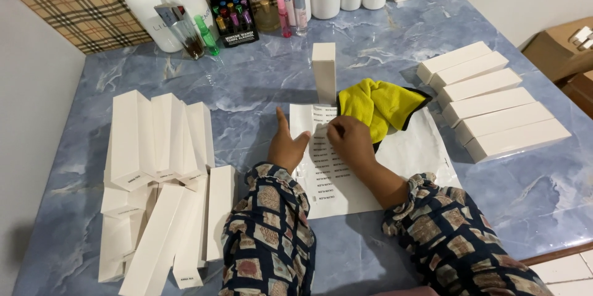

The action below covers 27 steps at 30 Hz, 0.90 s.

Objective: The person wipes small white boxes with a yellow cloth, applies small labels to the boxes by hand, and stacks them on a table.

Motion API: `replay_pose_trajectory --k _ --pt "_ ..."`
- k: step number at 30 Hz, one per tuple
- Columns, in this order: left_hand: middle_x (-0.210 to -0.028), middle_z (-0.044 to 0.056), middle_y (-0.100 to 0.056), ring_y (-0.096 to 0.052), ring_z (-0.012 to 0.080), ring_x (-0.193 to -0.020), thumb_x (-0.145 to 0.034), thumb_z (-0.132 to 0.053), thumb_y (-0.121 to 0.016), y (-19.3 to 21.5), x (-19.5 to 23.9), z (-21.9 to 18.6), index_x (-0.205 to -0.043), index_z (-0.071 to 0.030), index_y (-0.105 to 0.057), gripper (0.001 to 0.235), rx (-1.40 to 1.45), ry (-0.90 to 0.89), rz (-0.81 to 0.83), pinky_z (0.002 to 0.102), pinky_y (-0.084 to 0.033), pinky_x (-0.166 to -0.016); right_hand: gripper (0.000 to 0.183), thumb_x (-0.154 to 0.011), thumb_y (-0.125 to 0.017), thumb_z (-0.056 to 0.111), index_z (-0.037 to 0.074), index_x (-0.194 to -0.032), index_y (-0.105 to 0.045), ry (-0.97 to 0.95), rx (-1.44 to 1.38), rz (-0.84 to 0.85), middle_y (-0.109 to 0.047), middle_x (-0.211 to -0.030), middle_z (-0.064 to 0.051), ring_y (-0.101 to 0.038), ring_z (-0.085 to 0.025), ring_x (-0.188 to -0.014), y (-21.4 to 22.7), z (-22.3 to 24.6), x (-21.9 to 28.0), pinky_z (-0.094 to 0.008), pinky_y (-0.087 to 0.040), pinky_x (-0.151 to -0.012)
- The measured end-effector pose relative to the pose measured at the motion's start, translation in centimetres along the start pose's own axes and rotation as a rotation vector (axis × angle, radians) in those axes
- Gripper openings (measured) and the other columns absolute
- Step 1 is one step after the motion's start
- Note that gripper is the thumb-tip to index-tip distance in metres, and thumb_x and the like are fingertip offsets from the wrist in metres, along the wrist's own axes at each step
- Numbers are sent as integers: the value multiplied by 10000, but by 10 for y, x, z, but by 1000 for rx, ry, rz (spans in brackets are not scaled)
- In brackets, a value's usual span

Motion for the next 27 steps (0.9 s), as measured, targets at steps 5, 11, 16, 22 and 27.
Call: replay_pose_trajectory --k 5,11,16,22,27 --pt "-1627 213 -296 -383 367 -1450 -969 -314 -544 2 12 -11 -1627 -213 93 921 -11 -28 -35 494 -407 -1165 168 -983 -605 148 52 -1012 -739 -119 -244 -29 -670 -671 -86 -665 -177 -557 12 -11 7 -305 -560 -571" --pt "-1551 246 -393 -391 406 -1440 -948 -299 -630 3 -6 0 -1628 -111 -19 933 16 -215 -217 501 -401 -1170 175 -1001 -603 149 49 -1035 -742 -137 -434 -16 -671 -678 -105 -656 -173 -550 12 -17 6 -307 -560 -569" --pt "-1440 175 -486 -441 397 -1382 -954 -259 -658 11 -3 -6 -1602 -40 -211 818 -117 -510 -542 529 -424 -1130 207 -1039 -577 164 41 -1124 -722 -122 -492 -31 -685 -768 -126 -666 -180 -580 14 -8 6 -322 -586 -610" --pt "-861 132 -781 -737 210 -699 -1057 -337 -466 -11 1 -16 -1609 -97 -196 659 439 -423 -165 279 -567 -639 228 -1064 -564 177 54 -1238 -644 -14 -394 -61 -683 -780 -92 -662 -169 -573 18 0 11 -323 -587 -597" --pt "-965 174 -773 -758 177 -760 -1012 -463 -555 -33 -6 -4 -1634 -179 -76 835 736 -93 168 175 -511 -540 301 -1039 -629 146 46 -1319 -580 17 -302 -81 -680 -826 -117 -666 -206 -662 22 3 12 -338 -575 -693"
Point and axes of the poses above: each hand's wrist, its own x-axis away from the middle knuckle, its own y-axis out of the back of the hand, z = x × y, the point moved 6 cm from there along -x, towards the middle knuckle
